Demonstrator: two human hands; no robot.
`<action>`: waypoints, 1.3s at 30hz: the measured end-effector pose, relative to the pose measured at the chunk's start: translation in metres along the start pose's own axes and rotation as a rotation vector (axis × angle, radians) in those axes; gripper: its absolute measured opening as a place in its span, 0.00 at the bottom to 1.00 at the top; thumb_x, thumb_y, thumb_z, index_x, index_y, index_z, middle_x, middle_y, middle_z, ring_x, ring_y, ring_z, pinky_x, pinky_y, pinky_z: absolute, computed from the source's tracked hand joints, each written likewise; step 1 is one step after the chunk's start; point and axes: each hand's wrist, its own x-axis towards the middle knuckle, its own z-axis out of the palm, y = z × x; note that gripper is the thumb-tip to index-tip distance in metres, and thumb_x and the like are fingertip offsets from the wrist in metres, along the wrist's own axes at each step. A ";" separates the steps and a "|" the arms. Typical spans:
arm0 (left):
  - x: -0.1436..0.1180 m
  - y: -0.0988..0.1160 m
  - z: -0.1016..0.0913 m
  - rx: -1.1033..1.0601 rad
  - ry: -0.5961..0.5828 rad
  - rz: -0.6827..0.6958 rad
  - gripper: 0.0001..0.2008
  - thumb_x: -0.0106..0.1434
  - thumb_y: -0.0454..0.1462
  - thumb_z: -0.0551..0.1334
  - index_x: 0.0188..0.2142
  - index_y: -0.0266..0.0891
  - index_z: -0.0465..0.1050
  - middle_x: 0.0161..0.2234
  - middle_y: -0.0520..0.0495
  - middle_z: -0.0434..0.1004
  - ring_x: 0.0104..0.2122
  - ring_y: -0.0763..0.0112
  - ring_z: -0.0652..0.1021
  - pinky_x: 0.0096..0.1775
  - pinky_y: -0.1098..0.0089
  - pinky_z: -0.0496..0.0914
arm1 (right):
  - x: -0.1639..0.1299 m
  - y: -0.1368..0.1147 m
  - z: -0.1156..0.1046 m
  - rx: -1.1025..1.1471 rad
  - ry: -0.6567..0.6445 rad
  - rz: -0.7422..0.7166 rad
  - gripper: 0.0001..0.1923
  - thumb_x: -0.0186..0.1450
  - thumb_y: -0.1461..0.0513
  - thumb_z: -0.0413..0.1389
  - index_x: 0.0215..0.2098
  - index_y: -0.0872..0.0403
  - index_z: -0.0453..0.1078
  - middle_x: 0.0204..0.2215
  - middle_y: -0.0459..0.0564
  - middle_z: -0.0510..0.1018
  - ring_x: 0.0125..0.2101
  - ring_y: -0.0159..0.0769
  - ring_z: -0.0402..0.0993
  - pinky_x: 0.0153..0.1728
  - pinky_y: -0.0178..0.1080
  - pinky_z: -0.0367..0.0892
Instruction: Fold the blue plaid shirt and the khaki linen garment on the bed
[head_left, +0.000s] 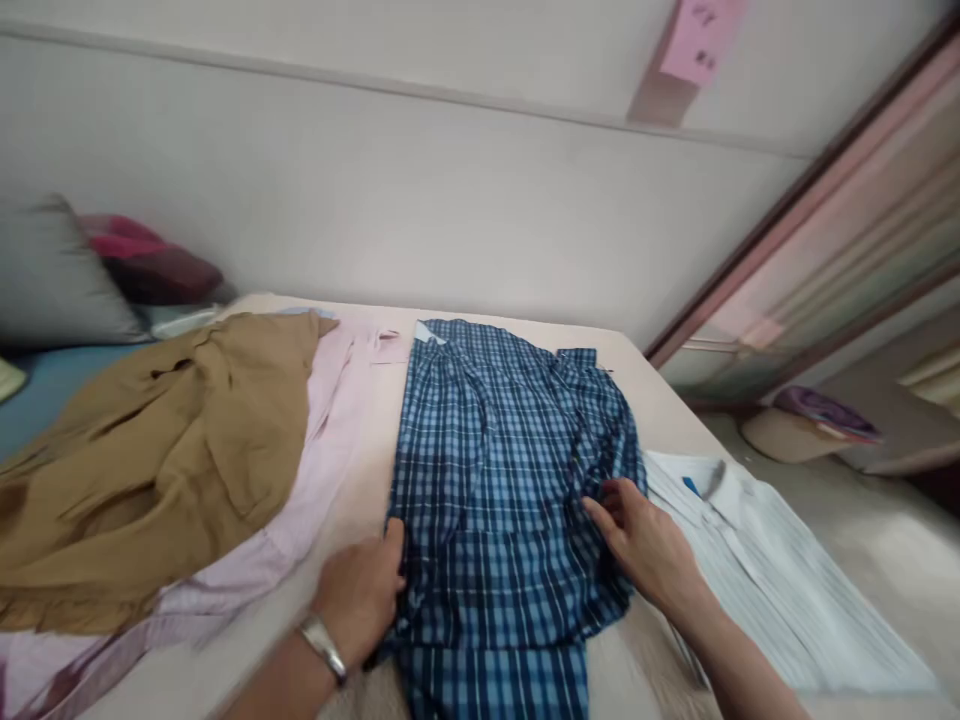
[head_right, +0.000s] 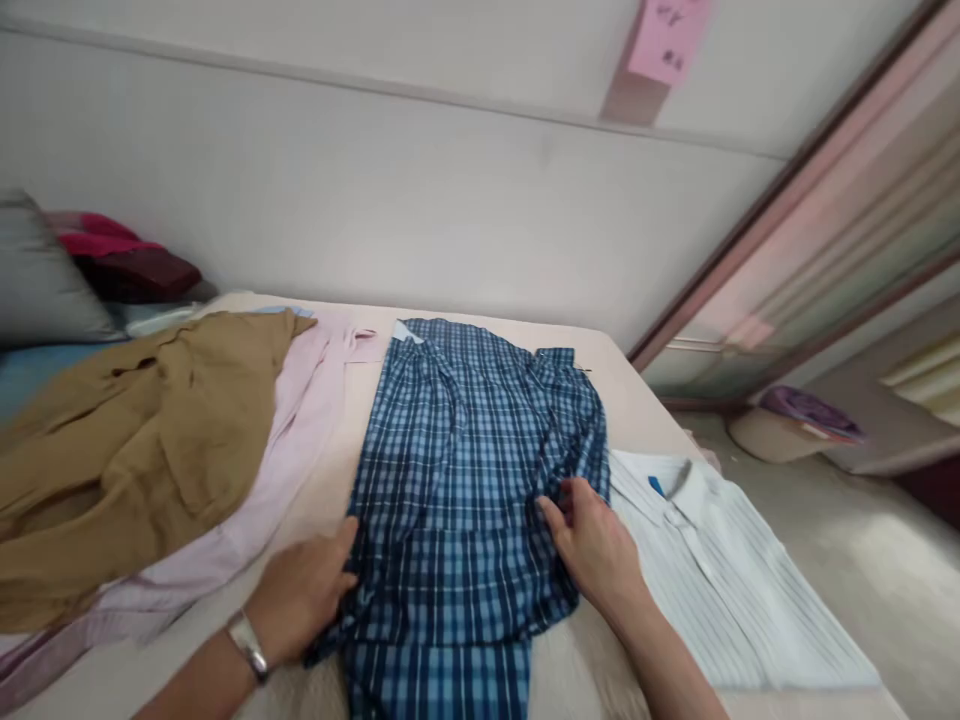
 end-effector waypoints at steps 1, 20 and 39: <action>0.002 0.000 -0.002 0.028 0.074 -0.027 0.16 0.70 0.37 0.55 0.55 0.36 0.69 0.41 0.37 0.80 0.41 0.53 0.81 0.41 0.59 0.73 | -0.010 0.018 -0.004 -0.073 -0.035 0.073 0.20 0.71 0.48 0.46 0.50 0.51 0.69 0.39 0.58 0.80 0.40 0.50 0.79 0.40 0.47 0.69; 0.135 0.010 -0.066 0.060 0.444 -0.147 0.20 0.73 0.46 0.46 0.48 0.38 0.71 0.47 0.39 0.77 0.45 0.58 0.77 0.45 0.64 0.67 | -0.007 0.070 -0.018 -0.070 -0.252 0.089 0.22 0.67 0.42 0.51 0.32 0.49 0.73 0.37 0.61 0.79 0.41 0.55 0.79 0.39 0.50 0.68; 0.265 0.153 -0.107 -0.099 0.550 -0.092 0.16 0.67 0.42 0.54 0.45 0.34 0.74 0.48 0.29 0.77 0.50 0.44 0.77 0.49 0.53 0.69 | -0.020 0.052 -0.019 0.049 -0.264 0.016 0.09 0.68 0.62 0.54 0.37 0.58 0.75 0.35 0.60 0.80 0.39 0.52 0.80 0.36 0.45 0.69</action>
